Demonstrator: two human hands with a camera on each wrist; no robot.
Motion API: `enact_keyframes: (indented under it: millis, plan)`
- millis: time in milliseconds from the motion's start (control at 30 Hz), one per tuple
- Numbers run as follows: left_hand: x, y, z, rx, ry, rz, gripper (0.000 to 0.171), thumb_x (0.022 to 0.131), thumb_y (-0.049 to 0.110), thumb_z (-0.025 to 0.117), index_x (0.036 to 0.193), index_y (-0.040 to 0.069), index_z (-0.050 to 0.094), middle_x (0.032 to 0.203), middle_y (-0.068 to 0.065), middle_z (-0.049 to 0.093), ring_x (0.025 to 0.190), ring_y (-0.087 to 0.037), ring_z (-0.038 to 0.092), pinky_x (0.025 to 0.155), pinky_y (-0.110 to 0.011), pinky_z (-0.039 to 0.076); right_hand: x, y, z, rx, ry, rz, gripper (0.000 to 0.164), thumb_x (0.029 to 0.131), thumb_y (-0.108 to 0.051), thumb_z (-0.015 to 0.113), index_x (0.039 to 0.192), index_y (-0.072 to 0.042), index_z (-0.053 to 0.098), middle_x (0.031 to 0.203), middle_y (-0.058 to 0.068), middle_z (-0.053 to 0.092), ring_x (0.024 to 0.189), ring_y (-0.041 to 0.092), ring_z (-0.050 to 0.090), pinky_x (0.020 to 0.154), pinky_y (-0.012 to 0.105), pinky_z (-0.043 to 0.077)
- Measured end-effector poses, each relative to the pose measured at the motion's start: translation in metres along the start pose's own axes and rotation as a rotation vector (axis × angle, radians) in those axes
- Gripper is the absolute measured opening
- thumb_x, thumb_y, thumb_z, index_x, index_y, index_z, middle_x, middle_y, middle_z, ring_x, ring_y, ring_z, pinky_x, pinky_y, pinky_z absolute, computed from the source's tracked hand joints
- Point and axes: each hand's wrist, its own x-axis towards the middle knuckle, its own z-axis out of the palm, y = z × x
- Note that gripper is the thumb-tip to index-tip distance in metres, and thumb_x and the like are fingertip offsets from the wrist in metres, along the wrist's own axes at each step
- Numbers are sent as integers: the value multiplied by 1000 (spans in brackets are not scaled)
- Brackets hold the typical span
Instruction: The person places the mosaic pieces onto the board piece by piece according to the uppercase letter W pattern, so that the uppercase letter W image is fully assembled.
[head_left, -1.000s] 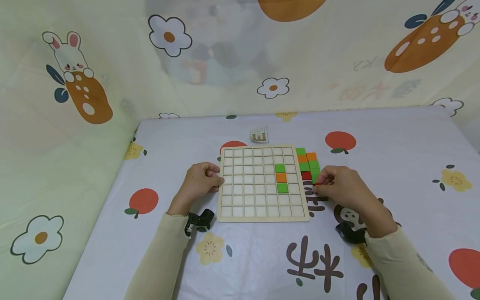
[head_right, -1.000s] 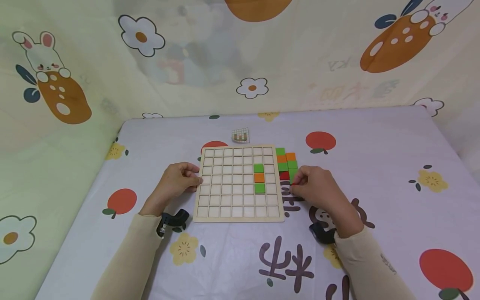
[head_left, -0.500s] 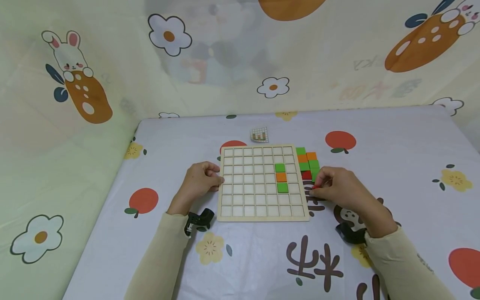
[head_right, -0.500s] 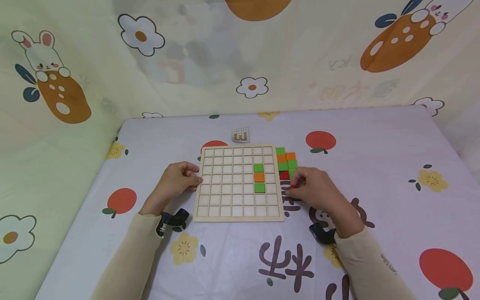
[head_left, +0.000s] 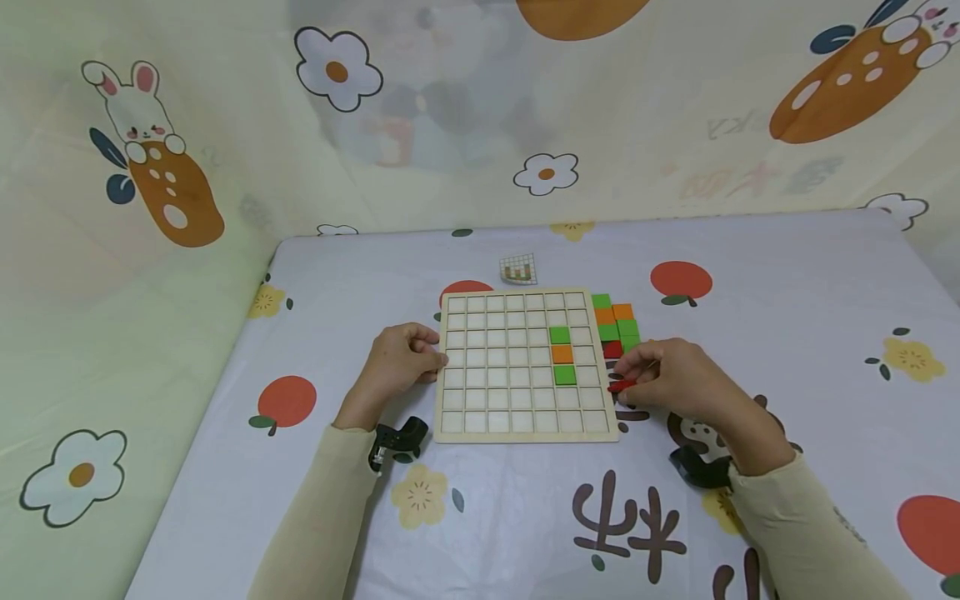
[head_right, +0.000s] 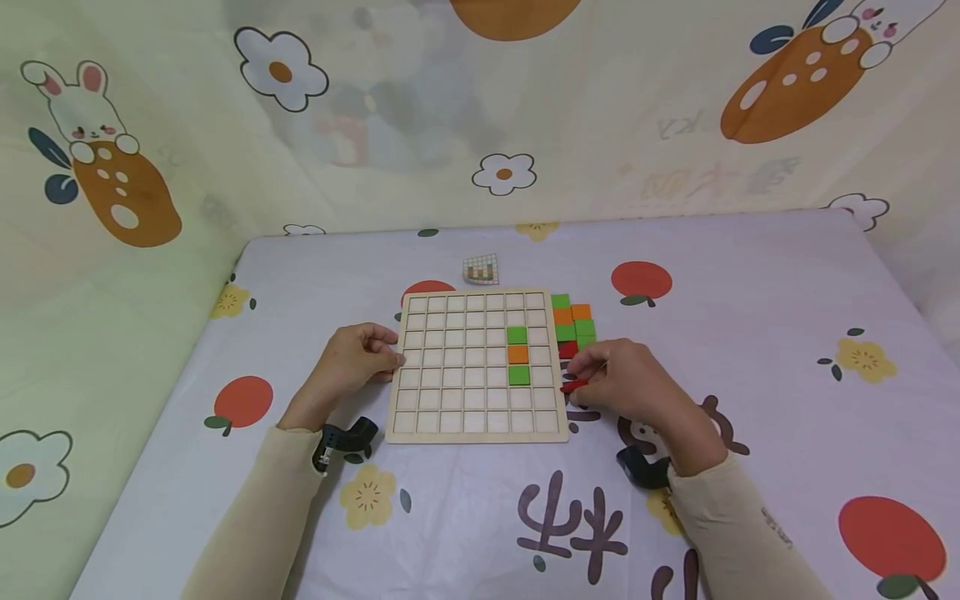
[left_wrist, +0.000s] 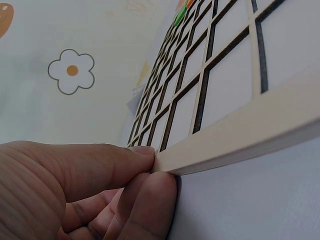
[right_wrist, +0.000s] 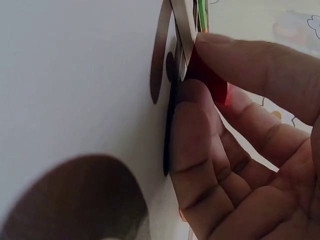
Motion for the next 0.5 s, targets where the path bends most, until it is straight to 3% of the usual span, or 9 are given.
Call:
enact_keyframes:
  millis: [233,500]
  plan:
    - [0,0,0,2,-5,1,30,90,1,78,117,-5,67,87,-10,69,67,-14,68,62,-25,61,0,-2,-1,-30,-22,9,35,84,-18,86,114,-3,77,99,8,68,84,22,57,58,26,49]
    - [-1,1,0,8,-2,1,29,90,1,78,117,-5,67,86,-10,69,66,-14,68,61,-24,60,1,-4,-4,3,-63,16,26,91,-20,80,113,-5,79,102,8,71,91,23,56,62,27,48]
